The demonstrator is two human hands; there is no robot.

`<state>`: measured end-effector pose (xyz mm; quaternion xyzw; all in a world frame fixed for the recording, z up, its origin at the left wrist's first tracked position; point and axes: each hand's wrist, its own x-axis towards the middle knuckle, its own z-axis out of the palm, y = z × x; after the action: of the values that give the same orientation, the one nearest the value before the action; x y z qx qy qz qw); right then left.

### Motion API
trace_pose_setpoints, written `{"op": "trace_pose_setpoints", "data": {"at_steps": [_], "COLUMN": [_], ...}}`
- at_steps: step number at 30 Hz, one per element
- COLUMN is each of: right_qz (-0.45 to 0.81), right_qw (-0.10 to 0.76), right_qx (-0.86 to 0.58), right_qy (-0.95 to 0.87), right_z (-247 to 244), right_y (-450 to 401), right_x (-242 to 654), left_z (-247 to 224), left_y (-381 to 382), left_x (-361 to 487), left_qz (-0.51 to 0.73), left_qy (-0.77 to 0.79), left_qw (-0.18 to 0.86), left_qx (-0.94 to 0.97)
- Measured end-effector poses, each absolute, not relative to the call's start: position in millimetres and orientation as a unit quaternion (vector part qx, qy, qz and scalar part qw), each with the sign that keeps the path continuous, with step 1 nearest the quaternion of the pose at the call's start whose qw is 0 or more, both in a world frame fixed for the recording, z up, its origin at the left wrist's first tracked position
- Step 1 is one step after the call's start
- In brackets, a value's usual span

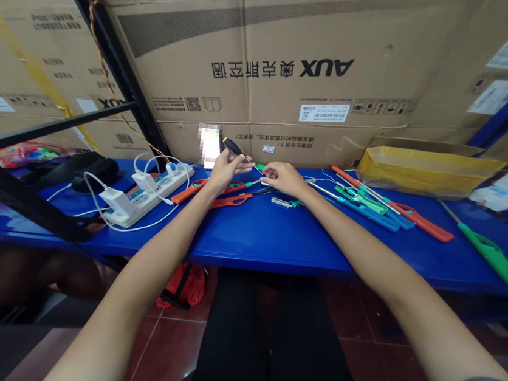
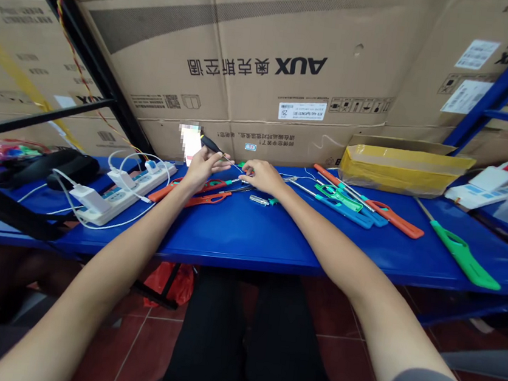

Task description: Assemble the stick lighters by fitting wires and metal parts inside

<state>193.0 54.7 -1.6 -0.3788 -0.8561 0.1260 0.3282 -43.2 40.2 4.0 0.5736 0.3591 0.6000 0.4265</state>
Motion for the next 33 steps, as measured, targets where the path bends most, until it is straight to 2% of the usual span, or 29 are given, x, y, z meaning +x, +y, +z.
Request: {"op": "trace_pose_setpoints", "data": {"at_steps": [7, 11, 18, 22, 33], "right_qz": [0.143, 0.172, 0.357, 0.443, 0.536], "right_qw": [0.309, 0.337, 0.41, 0.44, 0.492], "right_qx": [-0.396, -0.403, -0.444, -0.419, -0.388], "right_qy": [-0.853, -0.833, -0.713, -0.659, -0.566], "right_z": [0.4, 0.3, -3.2, -3.7, -4.1], "right_y": [49.3, 50.6, 54.0, 56.0, 63.0], "right_x": [190.9, 190.4, 188.8, 189.8, 197.5], "left_z": [4.5, 4.5, 6.3, 6.0, 9.6], "left_y": [36.9, 36.8, 37.4, 37.3, 29.5], "left_x": [-39.1, -42.5, -45.2, -47.2, -54.3], "left_qz": [0.589, 0.602, 0.613, 0.601, 0.588], "left_qy": [0.359, 0.362, 0.357, 0.352, 0.361], "left_qw": [0.428, 0.418, 0.372, 0.373, 0.361], "left_qx": [0.584, 0.576, 0.599, 0.613, 0.628]}}
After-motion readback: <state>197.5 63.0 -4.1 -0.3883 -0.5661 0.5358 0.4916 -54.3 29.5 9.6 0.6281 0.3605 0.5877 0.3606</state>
